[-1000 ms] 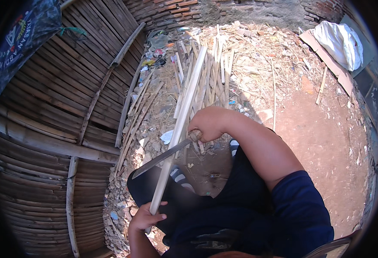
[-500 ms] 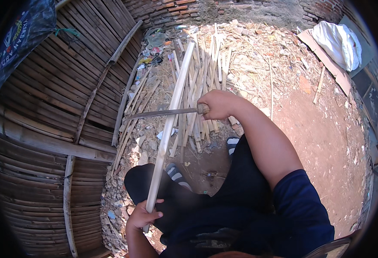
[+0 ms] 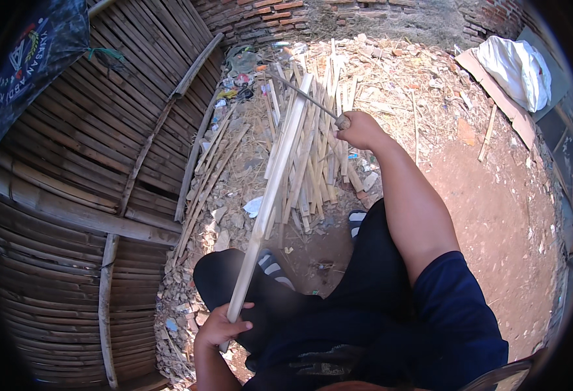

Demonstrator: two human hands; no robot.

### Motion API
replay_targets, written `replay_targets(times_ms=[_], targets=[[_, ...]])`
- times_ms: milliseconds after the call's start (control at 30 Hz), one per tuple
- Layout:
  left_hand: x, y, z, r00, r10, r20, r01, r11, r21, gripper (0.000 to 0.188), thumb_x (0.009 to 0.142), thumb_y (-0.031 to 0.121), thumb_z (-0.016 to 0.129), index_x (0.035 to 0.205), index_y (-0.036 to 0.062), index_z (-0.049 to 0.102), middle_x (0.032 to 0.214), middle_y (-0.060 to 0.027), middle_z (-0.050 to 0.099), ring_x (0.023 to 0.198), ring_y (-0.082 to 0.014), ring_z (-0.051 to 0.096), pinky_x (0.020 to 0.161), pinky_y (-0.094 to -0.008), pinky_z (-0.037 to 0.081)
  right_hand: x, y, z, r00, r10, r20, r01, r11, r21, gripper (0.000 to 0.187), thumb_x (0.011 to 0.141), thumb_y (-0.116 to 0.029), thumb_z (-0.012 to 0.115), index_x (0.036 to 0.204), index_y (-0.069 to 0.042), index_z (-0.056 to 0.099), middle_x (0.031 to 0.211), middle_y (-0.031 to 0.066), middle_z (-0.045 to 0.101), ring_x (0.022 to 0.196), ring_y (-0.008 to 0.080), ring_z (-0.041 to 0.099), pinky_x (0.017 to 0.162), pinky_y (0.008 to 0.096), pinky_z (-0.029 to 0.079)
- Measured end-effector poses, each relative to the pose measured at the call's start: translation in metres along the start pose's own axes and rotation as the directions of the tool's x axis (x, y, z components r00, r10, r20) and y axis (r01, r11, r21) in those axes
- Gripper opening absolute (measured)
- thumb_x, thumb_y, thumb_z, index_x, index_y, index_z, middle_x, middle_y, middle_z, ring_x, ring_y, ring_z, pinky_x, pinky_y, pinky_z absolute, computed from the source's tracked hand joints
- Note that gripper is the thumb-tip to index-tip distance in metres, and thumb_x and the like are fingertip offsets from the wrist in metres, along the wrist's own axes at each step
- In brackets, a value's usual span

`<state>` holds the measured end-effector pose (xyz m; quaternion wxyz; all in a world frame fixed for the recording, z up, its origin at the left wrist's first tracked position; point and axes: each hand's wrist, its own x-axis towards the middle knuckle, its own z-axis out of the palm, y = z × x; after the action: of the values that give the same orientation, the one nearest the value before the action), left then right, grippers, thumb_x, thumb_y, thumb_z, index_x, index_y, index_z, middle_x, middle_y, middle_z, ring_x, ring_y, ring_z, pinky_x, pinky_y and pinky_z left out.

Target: The person scrapes a wooden slat using a bladed tool, removing thin layers of wood while holding the slat in their left hand.

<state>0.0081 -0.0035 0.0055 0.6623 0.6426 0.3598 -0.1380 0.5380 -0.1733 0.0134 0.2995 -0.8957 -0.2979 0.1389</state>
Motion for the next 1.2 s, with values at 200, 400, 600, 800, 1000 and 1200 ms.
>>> replay_targets(times_ms=[200, 400, 600, 800, 1000, 1200], targets=[[-0.001, 0.001, 0.002, 1.0, 0.007, 0.022, -0.006, 0.999, -0.053, 0.054, 0.084, 0.003, 0.081, 0.134, 0.0014, 0.06, 0.06, 0.0057, 0.052, 0.048, -0.0036, 0.047, 0.047, -0.0219, 0.036, -0.053, -0.056, 0.021, 0.824, -0.436, 0.361, 0.509, 0.85, -0.134, 0.041, 0.077, -0.032, 0.08, 0.112, -0.012, 0.072, 0.102, 0.0176, 0.072, 0.099, 0.0379, 0.068, 0.083, 0.0468, 0.053], [-0.005, -0.007, -0.003, 1.0, 0.012, 0.002, -0.012, 1.0, -0.005, 0.056, 0.082, 0.002, 0.081, 0.134, 0.0012, 0.061, 0.06, 0.0065, 0.052, 0.05, -0.0033, 0.047, 0.05, -0.0222, 0.037, -0.059, -0.082, 0.029, 0.711, -0.434, 0.554, 0.596, 0.79, -0.146, 0.051, 0.076, -0.03, 0.08, 0.123, -0.014, 0.071, 0.111, 0.0148, 0.072, 0.107, 0.0345, 0.067, 0.093, 0.0445, 0.053], [-0.004, 0.003, 0.002, 1.0, -0.02, -0.016, 0.02, 1.0, 0.006, 0.057, 0.082, 0.002, 0.082, 0.134, 0.0006, 0.06, 0.061, 0.0058, 0.052, 0.05, -0.0044, 0.047, 0.049, -0.0226, 0.037, 0.006, 0.003, 0.015, 0.999, -0.034, 0.003, 0.034, 0.999, -0.011, 0.062, 0.08, -0.033, 0.079, 0.133, -0.006, 0.063, 0.125, 0.0208, 0.066, 0.118, 0.0354, 0.063, 0.1, 0.0424, 0.05], [0.0, -0.001, 0.001, 1.0, 0.005, 0.016, -0.004, 0.999, -0.035, 0.056, 0.083, 0.003, 0.082, 0.134, 0.0019, 0.06, 0.061, 0.0058, 0.052, 0.05, -0.0042, 0.047, 0.048, -0.0223, 0.036, -0.029, -0.027, 0.005, 0.961, -0.244, 0.128, 0.25, 0.968, -0.028, 0.06, 0.081, -0.034, 0.078, 0.129, -0.001, 0.065, 0.122, 0.0234, 0.067, 0.117, 0.0366, 0.063, 0.1, 0.043, 0.05], [-0.003, -0.002, 0.0, 1.0, 0.012, 0.005, -0.012, 1.0, -0.004, 0.054, 0.082, 0.001, 0.081, 0.133, 0.0006, 0.061, 0.061, 0.0056, 0.052, 0.049, -0.004, 0.047, 0.048, -0.0226, 0.036, -0.067, -0.088, 0.027, 0.729, -0.439, 0.525, 0.601, 0.778, -0.185, 0.046, 0.078, -0.032, 0.079, 0.119, -0.012, 0.071, 0.108, 0.0163, 0.071, 0.106, 0.0351, 0.067, 0.091, 0.0465, 0.053], [-0.003, -0.005, -0.003, 1.0, 0.022, -0.01, -0.022, 1.0, 0.0, 0.054, 0.082, -0.002, 0.08, 0.132, -0.0007, 0.06, 0.06, 0.0049, 0.052, 0.048, -0.0047, 0.046, 0.047, -0.0229, 0.036, -0.003, -0.022, 0.029, 0.906, -0.319, 0.28, 0.322, 0.946, 0.034, 0.058, 0.078, -0.035, 0.081, 0.127, -0.007, 0.066, 0.115, 0.0205, 0.069, 0.107, 0.0357, 0.067, 0.093, 0.0437, 0.052]])
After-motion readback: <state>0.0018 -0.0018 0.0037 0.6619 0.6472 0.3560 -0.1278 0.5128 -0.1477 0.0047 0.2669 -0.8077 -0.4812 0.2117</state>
